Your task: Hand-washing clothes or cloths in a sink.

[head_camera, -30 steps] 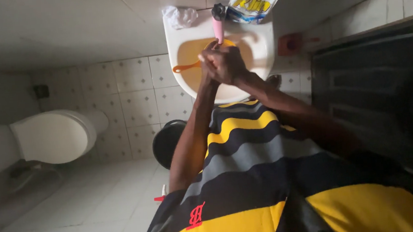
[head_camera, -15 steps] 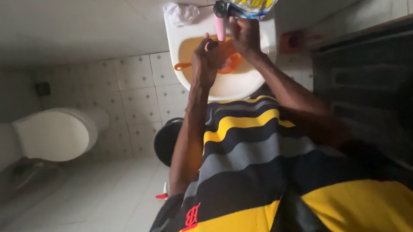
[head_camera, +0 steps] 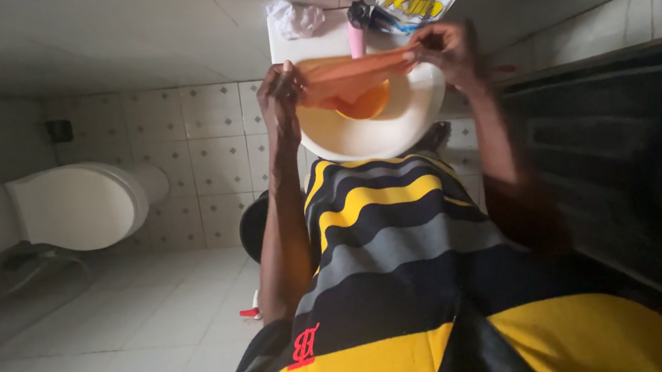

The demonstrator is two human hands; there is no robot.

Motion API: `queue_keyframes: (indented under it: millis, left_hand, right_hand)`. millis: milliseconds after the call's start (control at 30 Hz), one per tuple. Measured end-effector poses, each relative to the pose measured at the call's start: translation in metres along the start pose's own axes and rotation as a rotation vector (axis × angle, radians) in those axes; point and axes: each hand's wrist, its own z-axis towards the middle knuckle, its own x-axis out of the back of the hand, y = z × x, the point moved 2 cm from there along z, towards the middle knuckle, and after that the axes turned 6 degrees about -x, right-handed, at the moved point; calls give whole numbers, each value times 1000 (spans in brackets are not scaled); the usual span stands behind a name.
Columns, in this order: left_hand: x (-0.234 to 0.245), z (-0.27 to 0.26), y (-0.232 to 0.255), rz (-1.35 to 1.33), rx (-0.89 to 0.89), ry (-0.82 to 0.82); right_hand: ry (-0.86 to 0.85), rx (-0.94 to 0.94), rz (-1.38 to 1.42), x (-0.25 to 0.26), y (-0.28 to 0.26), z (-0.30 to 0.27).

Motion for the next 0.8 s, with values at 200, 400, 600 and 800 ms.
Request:
queue_keyframes:
  millis: [200,400,600,800]
  left_hand:
    - [-1,0,34,331,-150,82]
    - [-5,8,30,119,-126,204]
    - [-2,13,27,103,-150,208]
    - [-6,1,39,116,-180,163]
  right_hand:
    - [63,233,-118,21,-25,-5]
    - [176,136,-79,12,-37,-19]
    - [237,70,77,1,-44,-30]
    - [346,229,-145,6,-54,-42]
